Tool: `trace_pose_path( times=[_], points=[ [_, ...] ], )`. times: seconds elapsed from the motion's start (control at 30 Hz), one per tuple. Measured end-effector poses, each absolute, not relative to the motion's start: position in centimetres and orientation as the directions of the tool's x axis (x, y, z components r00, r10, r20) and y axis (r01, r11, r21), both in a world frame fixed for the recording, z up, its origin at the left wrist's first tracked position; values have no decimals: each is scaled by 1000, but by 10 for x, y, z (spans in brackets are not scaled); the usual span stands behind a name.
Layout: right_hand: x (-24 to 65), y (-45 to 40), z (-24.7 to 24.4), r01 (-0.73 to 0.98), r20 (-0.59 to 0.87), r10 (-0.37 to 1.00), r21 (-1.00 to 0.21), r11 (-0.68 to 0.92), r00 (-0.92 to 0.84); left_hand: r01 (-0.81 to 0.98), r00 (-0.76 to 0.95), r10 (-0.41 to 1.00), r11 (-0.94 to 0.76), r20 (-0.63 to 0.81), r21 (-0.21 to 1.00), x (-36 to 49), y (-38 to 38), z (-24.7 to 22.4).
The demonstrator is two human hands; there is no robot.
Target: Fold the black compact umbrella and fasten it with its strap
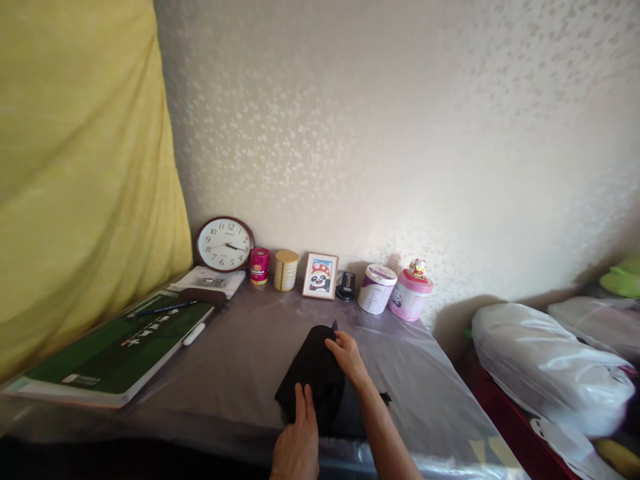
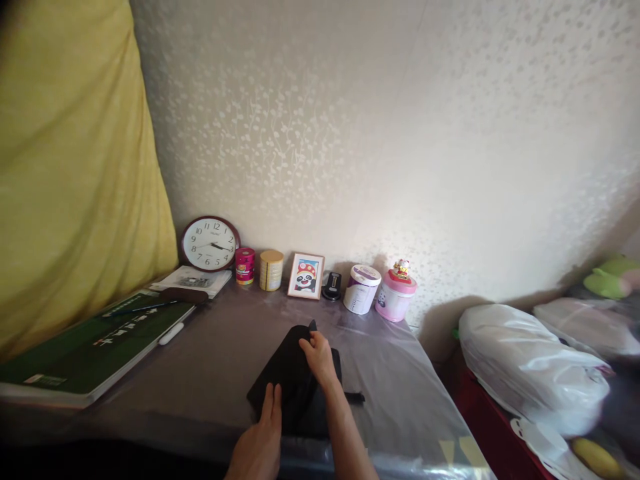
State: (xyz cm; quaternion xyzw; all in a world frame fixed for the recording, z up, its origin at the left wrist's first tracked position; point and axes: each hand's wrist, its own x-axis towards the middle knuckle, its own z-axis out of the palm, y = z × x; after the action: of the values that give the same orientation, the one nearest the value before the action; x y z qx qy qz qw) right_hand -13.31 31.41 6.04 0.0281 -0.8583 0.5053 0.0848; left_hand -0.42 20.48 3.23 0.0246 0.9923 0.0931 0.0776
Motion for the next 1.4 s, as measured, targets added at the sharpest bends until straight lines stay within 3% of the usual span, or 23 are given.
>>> trace_pose_path(
  times=[0.17, 0.5, 0.8, 1.17, 1.27, 1.4],
  points=[
    [-146, 287, 44, -21, 24, -1, -879, 477, -1000, 15, -984, 50, 979, -170, 201, -5, 206, 37],
    [-143, 278, 41, -44, 23, -39, -715, 697, -999, 72, -984, 119, 946, -132, 317, 3, 189, 30],
    [-137, 276, 41, -116, -28, -312, -893, 435, -950, 225, -968, 243, 948, -58, 227, 11, 184, 51],
    [-119, 282, 46, -339, 109, -444, -809, 480, -889, 205, -972, 223, 959, -74, 195, -12, 192, 17],
    [-97, 286, 49, -499, 276, -467, -729, 468, -840, 185, -979, 198, 967, -56, 177, -13, 192, 7],
    [-79, 296, 44, -718, 489, -528, -532, 449, -694, 192, -981, 194, 967, 3, 167, -15, 193, -4]
  ],
)
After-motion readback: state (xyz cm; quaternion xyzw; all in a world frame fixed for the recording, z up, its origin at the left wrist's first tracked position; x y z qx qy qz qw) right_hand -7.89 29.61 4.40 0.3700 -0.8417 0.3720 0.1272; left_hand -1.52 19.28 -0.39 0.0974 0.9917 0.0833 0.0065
